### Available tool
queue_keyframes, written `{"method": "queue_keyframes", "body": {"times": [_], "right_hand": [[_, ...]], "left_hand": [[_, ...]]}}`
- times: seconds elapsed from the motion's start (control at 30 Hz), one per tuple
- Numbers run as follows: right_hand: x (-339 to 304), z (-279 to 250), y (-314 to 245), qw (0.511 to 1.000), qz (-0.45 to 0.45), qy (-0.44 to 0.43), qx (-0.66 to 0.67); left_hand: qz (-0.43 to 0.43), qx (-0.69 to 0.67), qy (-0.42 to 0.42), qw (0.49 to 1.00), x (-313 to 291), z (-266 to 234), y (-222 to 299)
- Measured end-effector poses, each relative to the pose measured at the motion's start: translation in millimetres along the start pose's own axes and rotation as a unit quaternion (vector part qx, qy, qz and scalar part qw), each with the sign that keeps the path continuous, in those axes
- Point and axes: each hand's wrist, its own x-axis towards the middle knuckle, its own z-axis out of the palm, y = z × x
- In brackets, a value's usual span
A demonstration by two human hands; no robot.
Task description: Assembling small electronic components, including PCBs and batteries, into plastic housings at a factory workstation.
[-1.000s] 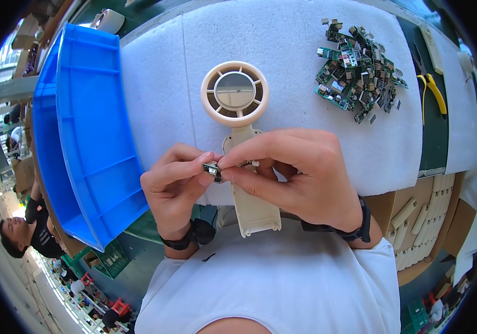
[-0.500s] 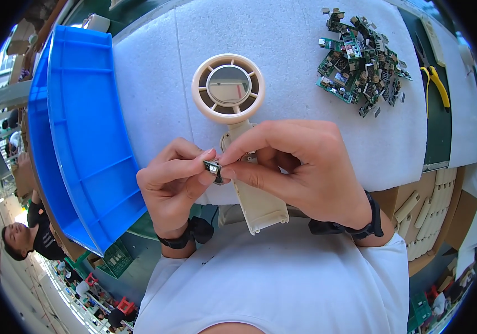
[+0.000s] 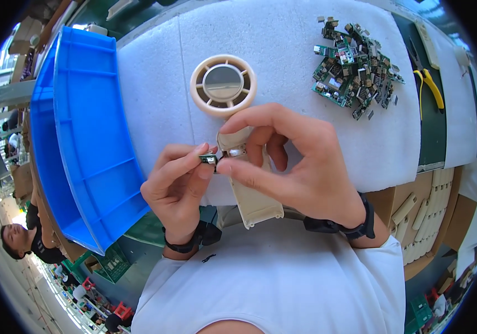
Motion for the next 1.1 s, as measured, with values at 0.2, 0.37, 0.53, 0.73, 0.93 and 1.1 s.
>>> {"method": "queue_keyframes", "body": {"times": [0.2,0.37,0.53,0.73,0.93,1.1], "right_hand": [[-3,-3,4,0.992,-0.102,-0.013,-0.077],[-1,2,7,0.979,-0.174,-0.008,-0.105],[-2,1,2,0.973,-0.174,-0.025,-0.151],[-1,2,4,0.965,-0.2,-0.028,-0.169],[-5,6,8,0.971,-0.179,0.019,-0.159],[-5,7,12,0.952,-0.213,0.068,-0.21]], "left_hand": [[-0.004,0.034,0.034,0.999,-2,0,-2],[0.006,0.04,0.036,0.999,-4,1,-3],[0.001,0.048,0.028,0.998,-3,2,-1],[0.0,0.034,0.031,0.999,-3,4,0],[0.008,0.063,0.031,0.997,-5,5,-1],[0.042,0.098,0.026,0.994,-5,8,-2]]}}
